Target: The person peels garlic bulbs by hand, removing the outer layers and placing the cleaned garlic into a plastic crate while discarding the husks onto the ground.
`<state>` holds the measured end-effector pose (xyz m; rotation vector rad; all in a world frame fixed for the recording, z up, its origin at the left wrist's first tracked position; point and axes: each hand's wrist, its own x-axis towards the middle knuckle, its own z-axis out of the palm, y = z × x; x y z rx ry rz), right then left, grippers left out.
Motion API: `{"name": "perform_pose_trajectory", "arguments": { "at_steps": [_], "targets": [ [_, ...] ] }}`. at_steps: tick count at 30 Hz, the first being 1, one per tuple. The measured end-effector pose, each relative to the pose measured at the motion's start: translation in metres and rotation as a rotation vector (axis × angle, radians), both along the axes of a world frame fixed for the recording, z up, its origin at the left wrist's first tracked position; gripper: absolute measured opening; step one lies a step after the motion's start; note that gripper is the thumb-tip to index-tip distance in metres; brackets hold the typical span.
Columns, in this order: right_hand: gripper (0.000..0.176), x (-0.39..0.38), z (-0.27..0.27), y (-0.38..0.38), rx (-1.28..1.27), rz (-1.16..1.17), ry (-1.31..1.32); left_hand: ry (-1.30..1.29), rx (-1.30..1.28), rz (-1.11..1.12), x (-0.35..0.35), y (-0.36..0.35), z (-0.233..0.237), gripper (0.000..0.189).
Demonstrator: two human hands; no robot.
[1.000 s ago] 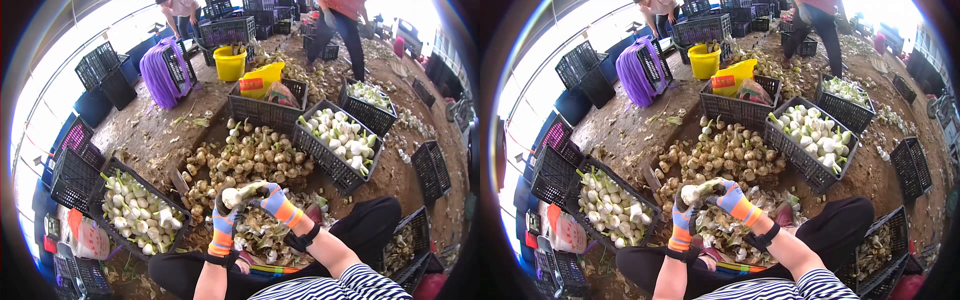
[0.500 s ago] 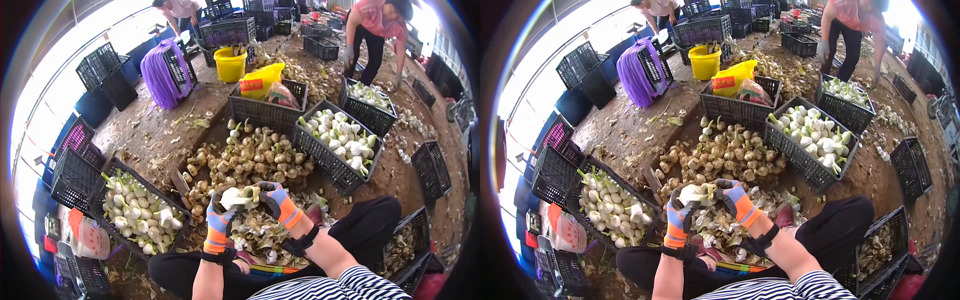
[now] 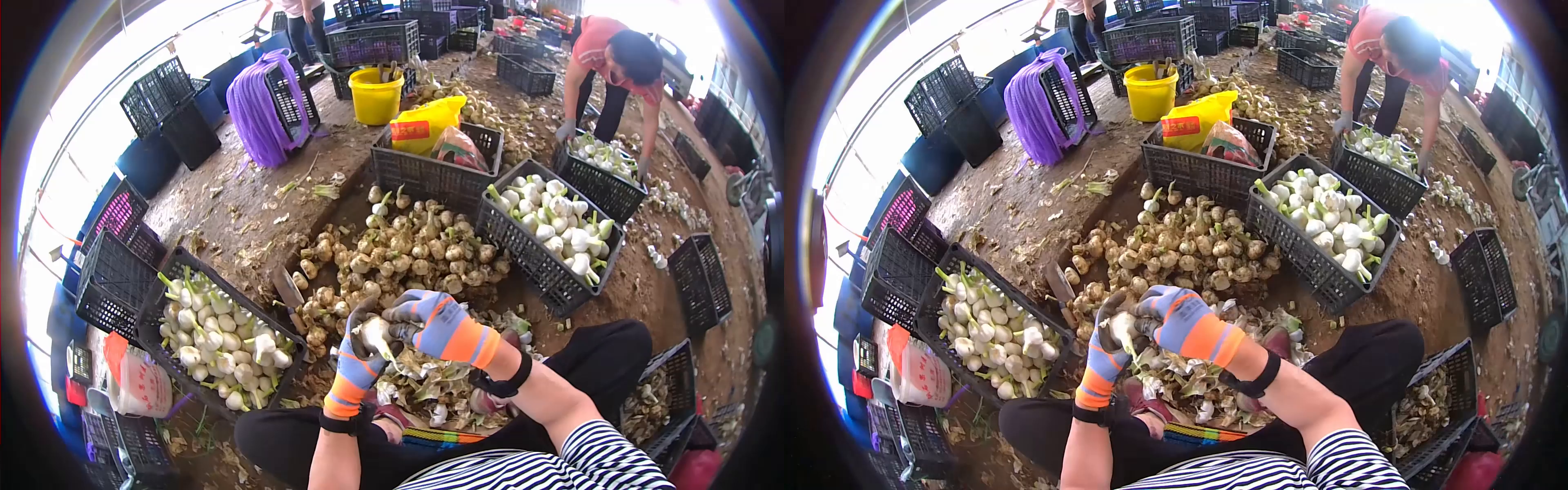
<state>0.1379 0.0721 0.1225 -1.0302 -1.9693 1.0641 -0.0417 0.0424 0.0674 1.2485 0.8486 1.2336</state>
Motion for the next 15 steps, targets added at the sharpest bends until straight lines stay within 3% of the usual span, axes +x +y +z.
{"name": "perform_pose_trajectory", "arguments": {
  "at_steps": [2,5,9,10,12,13,15],
  "targets": [
    [0.030,-0.006,0.012,-0.001,0.182,0.030,-0.550,0.080,0.036,-0.010,-0.001,0.000,0.002,0.078],
    [0.025,-0.011,0.011,0.001,0.305,0.110,-0.699,0.218,0.073,-0.024,0.000,-0.004,0.011,0.075],
    [0.023,-0.013,0.009,0.000,0.294,-0.009,-0.593,0.245,0.142,-0.066,0.001,-0.003,0.002,0.078],
    [0.023,-0.011,-0.001,0.004,0.300,-0.009,-0.590,0.115,0.110,0.004,0.002,-0.003,-0.003,0.075],
    [0.025,-0.010,-0.024,0.012,0.292,-0.177,-0.148,-0.097,-0.026,0.183,0.007,0.003,-0.004,0.066],
    [0.025,-0.012,-0.031,0.010,0.295,-0.173,-0.144,-0.299,-0.100,0.190,0.006,-0.004,0.002,0.060],
    [0.032,-0.019,-0.034,-0.001,0.051,-0.164,-0.023,-0.428,-0.152,0.278,0.008,-0.002,-0.006,0.052]
  ]
}}
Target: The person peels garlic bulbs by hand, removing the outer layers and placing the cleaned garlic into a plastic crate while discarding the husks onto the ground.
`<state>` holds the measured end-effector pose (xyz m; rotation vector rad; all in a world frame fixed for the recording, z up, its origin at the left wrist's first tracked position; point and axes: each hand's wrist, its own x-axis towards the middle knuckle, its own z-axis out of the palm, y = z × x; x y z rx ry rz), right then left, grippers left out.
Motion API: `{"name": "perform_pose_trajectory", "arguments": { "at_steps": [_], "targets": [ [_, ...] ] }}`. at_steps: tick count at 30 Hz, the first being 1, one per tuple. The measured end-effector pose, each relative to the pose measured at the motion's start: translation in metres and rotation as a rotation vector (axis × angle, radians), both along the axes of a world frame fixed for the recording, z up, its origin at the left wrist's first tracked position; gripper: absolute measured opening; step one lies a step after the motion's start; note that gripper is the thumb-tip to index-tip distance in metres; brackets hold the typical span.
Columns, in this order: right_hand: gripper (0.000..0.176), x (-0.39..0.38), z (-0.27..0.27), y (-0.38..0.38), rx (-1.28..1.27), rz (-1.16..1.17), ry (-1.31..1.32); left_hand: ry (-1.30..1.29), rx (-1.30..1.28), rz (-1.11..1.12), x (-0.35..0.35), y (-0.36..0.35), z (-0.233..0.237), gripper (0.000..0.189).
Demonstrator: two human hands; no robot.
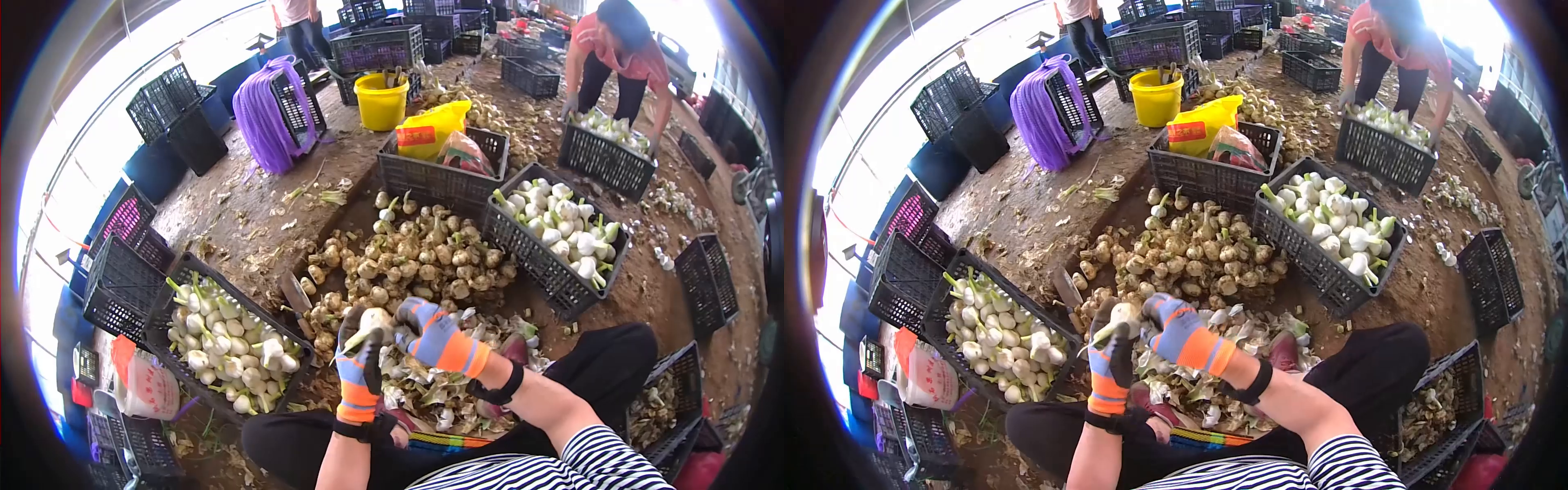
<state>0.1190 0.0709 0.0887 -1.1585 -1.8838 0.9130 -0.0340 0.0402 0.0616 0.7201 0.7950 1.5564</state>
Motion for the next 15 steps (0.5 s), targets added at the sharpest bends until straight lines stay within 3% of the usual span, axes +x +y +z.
{"name": "perform_pose_trajectory", "arguments": {
  "at_steps": [1,5,10,11,12,15],
  "targets": [
    [0.038,-0.005,-0.002,-0.009,0.148,-0.017,-0.104,0.026,-0.048,0.058,-0.001,0.001,-0.004,0.045],
    [0.043,-0.012,-0.013,-0.004,0.207,-0.136,-0.303,0.066,-0.085,0.063,-0.010,0.003,-0.012,0.042],
    [0.040,-0.001,-0.059,0.041,0.098,-0.381,-0.254,-0.131,0.049,-0.077,-0.020,0.007,-0.007,0.046],
    [0.040,0.004,-0.057,0.045,-0.091,-0.341,-0.241,-0.133,0.067,-0.108,-0.023,0.008,-0.011,0.047],
    [0.040,0.008,-0.069,0.046,-0.097,-0.335,-0.243,-0.133,0.062,-0.102,-0.024,0.009,-0.010,0.047],
    [0.039,0.018,-0.134,0.051,-0.249,-0.343,-0.472,-0.453,-0.007,-0.027,-0.037,0.013,-0.007,0.049]
  ]
}}
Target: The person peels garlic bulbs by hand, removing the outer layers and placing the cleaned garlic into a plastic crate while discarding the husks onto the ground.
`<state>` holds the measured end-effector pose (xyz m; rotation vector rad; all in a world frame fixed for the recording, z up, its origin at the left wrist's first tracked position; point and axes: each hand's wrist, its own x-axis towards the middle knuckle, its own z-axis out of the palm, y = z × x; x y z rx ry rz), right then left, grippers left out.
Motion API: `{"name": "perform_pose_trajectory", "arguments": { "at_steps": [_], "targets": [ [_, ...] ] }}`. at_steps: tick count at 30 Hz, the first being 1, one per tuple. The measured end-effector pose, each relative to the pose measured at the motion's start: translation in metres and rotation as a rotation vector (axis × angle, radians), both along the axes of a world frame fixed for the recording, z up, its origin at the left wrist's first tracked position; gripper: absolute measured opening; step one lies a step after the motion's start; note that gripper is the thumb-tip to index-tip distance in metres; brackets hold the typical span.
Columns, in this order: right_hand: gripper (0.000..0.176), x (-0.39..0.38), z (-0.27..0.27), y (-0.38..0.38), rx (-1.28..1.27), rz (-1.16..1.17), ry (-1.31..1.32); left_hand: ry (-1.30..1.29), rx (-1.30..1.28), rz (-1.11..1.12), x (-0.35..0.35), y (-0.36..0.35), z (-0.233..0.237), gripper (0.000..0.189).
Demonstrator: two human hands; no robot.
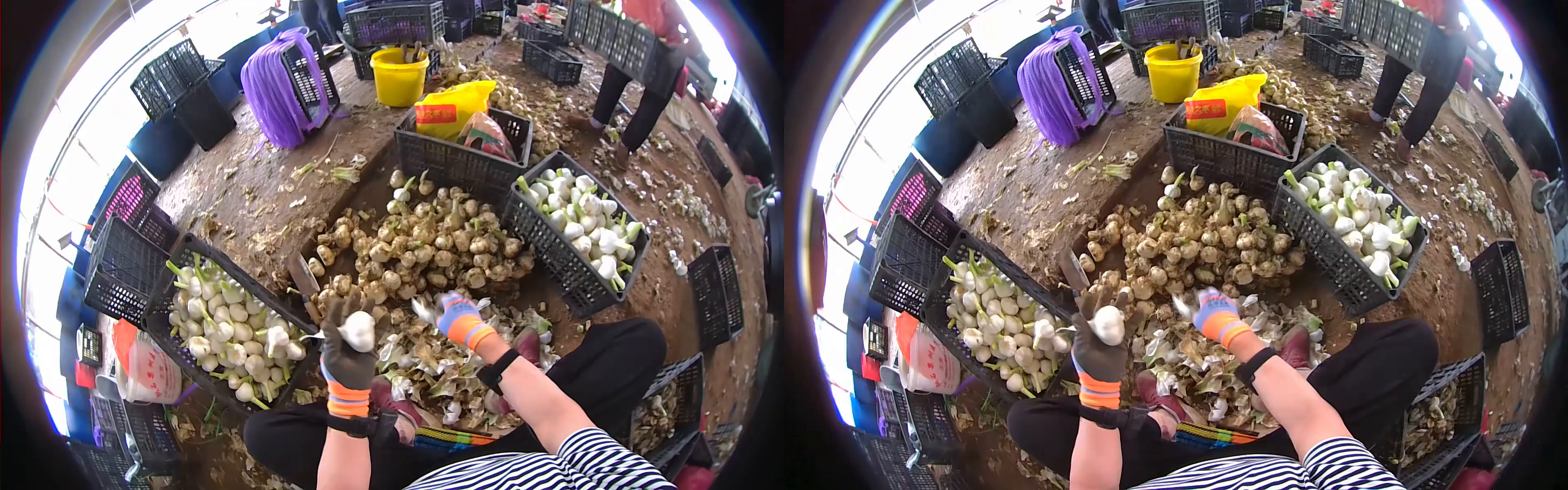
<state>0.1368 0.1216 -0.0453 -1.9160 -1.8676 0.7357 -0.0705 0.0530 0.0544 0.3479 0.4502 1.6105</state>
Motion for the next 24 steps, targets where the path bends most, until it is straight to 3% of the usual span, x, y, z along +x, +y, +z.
{"name": "perform_pose_trajectory", "arguments": {
  "at_steps": [1,2,3,5,7,9,11,12,13,15,16,17,18,19,21,22,24],
  "targets": [
    [0.040,0.005,-0.029,0.001,-0.243,0.198,-0.175,-0.001,-0.059,-0.022,-0.012,0.003,0.000,0.043],
    [0.040,0.005,-0.047,0.001,-0.486,0.395,-0.349,0.017,-0.009,0.055,-0.036,0.009,-0.026,0.051],
    [0.040,0.002,-0.056,0.001,-0.493,0.402,-0.350,0.035,0.042,0.132,-0.061,0.016,-0.052,0.060],
    [0.047,-0.008,-0.069,0.002,-0.424,0.244,-0.268,-0.102,0.153,0.351,-0.087,0.021,-0.020,0.067],
    [0.046,-0.034,-0.083,0.018,-0.460,0.220,-0.222,-0.277,0.111,0.379,-0.112,0.013,0.013,0.068],
    [0.045,-0.063,-0.100,0.034,-0.262,0.239,0.013,-0.228,0.054,0.386,-0.116,0.012,0.018,0.063],
    [0.046,-0.093,-0.123,0.045,-0.338,0.215,-0.053,0.021,0.094,0.356,-0.109,0.019,-0.008,0.061],
    [0.052,-0.099,-0.130,0.057,-0.487,0.266,-0.074,0.124,-0.006,0.352,-0.100,0.021,-0.018,0.052],
    [0.046,-0.104,-0.139,0.059,-0.457,0.120,-0.016,0.202,-0.084,0.355,-0.090,0.022,-0.029,0.042],
    [0.033,-0.102,-0.140,0.056,-0.263,-0.059,0.338,0.543,-0.262,0.329,-0.071,0.022,-0.045,0.035],
    [0.024,-0.097,-0.131,0.054,-0.266,-0.133,0.656,0.610,-0.318,0.252,-0.064,0.021,-0.054,0.038],
    [0.017,-0.087,-0.079,0.047,-0.544,-0.193,1.174,0.674,-0.364,0.174,-0.060,0.024,-0.064,0.041],
    [0.016,-0.082,-0.046,0.040,-0.531,-0.172,1.299,0.592,-0.289,0.053,-0.064,0.024,-0.087,0.045],
    [0.015,-0.076,-0.020,0.034,-0.513,-0.148,1.426,0.559,-0.285,0.057,-0.044,0.024,-0.069,0.045],
    [0.019,-0.063,0.019,0.021,-0.538,-0.008,1.561,0.618,-0.256,-0.150,-0.024,0.026,-0.051,0.049],
    [0.022,-0.059,0.038,0.015,-0.523,0.042,1.626,0.510,-0.172,-0.160,-0.019,0.025,-0.047,0.051],
    [0.025,-0.059,0.056,0.010,-0.511,0.083,1.702,0.629,-0.090,-0.056,-0.014,0.025,-0.046,0.052]
  ]
}}
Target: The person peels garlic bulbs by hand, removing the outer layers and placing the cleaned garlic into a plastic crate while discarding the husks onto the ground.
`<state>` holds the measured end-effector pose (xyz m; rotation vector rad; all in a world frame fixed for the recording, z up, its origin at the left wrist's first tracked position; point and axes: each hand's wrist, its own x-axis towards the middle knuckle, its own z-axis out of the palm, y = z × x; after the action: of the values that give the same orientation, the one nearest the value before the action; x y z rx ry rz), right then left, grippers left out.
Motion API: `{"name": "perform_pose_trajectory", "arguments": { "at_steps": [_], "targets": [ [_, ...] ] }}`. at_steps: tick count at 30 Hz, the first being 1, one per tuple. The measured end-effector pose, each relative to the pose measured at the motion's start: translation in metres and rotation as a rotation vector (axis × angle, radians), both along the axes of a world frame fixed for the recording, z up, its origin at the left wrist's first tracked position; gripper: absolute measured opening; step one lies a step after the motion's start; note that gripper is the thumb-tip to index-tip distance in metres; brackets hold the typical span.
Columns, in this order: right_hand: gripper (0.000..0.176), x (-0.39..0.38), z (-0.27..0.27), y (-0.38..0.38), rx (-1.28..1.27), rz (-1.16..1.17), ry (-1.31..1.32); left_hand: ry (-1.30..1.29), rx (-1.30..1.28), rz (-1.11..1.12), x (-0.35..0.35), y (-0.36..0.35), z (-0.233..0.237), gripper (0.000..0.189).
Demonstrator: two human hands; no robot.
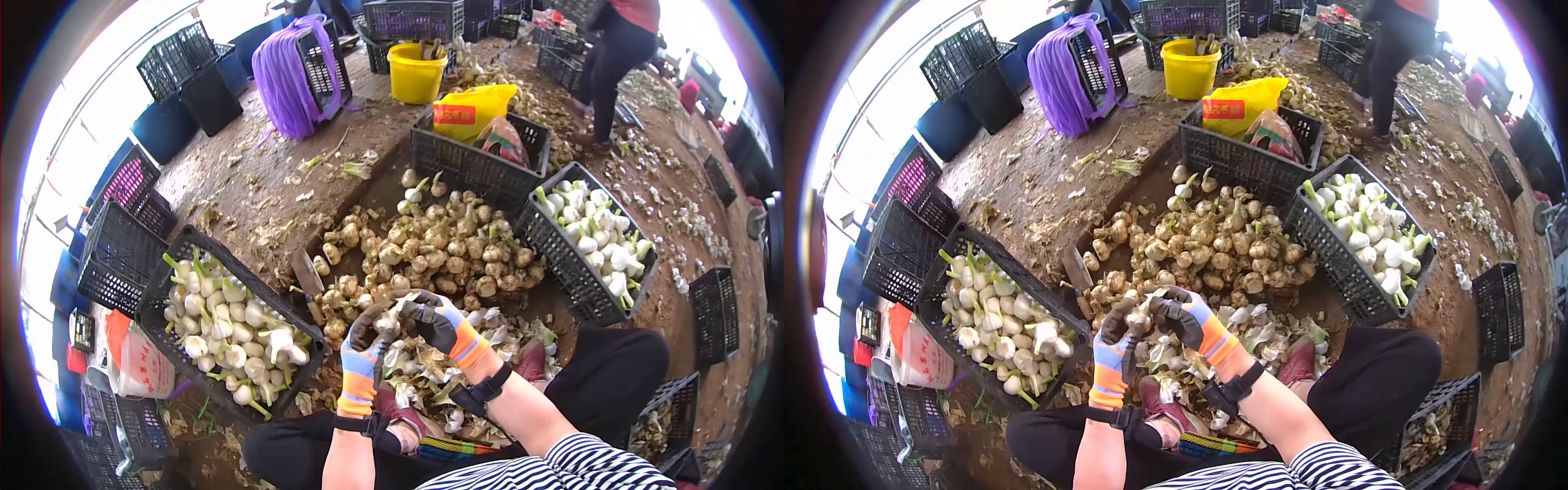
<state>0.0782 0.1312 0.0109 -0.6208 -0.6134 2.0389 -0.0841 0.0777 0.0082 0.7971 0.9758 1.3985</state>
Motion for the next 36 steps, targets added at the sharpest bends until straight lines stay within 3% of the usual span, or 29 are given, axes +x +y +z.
{"name": "perform_pose_trajectory", "arguments": {
  "at_steps": [1,2,7,12,18,25,29,31,33,35,36],
  "targets": [
    [0.028,-0.002,0.008,-0.005,0.005,0.011,0.081,0.097,0.053,0.049,0.002,-0.001,0.000,0.053],
    [0.029,-0.007,0.023,-0.013,-0.032,-0.058,-0.097,0.097,0.061,0.042,0.005,-0.002,0.004,0.053],
    [0.016,-0.022,0.019,-0.025,0.142,-0.217,-0.274,0.287,0.252,0.113,0.014,-0.012,0.006,0.054],
    [0.017,-0.003,0.034,-0.035,0.111,-0.160,-0.190,0.128,0.259,0.059,0.021,-0.017,0.020,0.052],
    [0.041,0.021,0.055,-0.042,0.142,-0.035,-0.088,0.285,0.416,0.083,0.028,-0.018,0.023,0.056],
    [0.039,0.031,0.046,-0.037,0.198,0.059,-0.107,0.203,0.438,0.075,0.029,-0.021,0.028,0.056],
    [0.039,0.036,0.060,-0.032,0.413,0.066,-0.240,0.103,0.480,0.029,0.028,-0.027,0.039,0.048],
    [0.040,0.043,0.067,-0.026,0.779,0.116,-0.524,0.118,0.466,0.019,0.025,-0.030,0.041,0.045],
    [0.040,0.046,0.080,-0.028,0.786,0.120,-0.573,0.108,0.334,0.030,0.022,-0.031,0.036,0.037],
    [0.043,0.048,0.080,-0.027,1.003,0.114,-0.882,0.025,0.261,0.002,0.024,-0.032,0.038,0.033],
    [0.043,0.045,0.077,-0.028,1.003,0.114,-0.881,-0.098,0.195,-0.013,0.025,-0.032,0.043,0.033]
  ]
}}
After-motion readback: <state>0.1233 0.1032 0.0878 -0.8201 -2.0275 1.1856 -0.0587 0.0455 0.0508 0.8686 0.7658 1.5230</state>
